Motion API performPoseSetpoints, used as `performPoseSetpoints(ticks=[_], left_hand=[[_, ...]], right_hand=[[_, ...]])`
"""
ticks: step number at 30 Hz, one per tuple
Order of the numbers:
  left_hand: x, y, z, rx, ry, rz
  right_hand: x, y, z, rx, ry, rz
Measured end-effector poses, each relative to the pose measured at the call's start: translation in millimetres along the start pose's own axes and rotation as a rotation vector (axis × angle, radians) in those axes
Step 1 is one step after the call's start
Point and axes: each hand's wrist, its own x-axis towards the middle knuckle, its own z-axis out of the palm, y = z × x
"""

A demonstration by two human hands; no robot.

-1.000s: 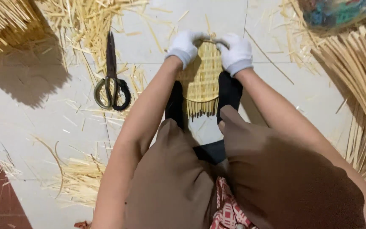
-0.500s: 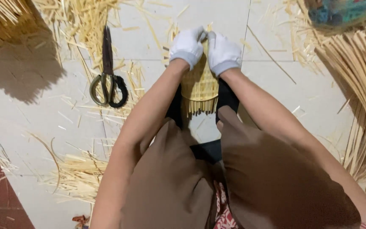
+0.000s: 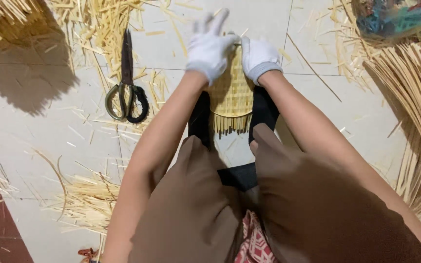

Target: The recorder is weaving and assembling circular bamboo or rattan trays using a wooden mold, trimming edges with scissors and a knife.

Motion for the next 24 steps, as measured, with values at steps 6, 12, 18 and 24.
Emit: performPoseSetpoints(ticks=[6,12,18,24], left_hand=[[-63,-31,14,-0.23,-0.014,-0.205],[-82,-55,55,-0.711,0.066,-0.324],[-93,-58,73,-0.818,0.112,-0.324],[-78,-57,83,-0.724,0.176,-0.622]], right_hand=[[13,1,8,0.097,0.155,-0.117],[-14,-26,-11,0.083,0.154,-0.322],[-15,-44,-23,-0.052,0.056,-0.589],[3,-56,-25,-0.208,-0.077,-0.482]])
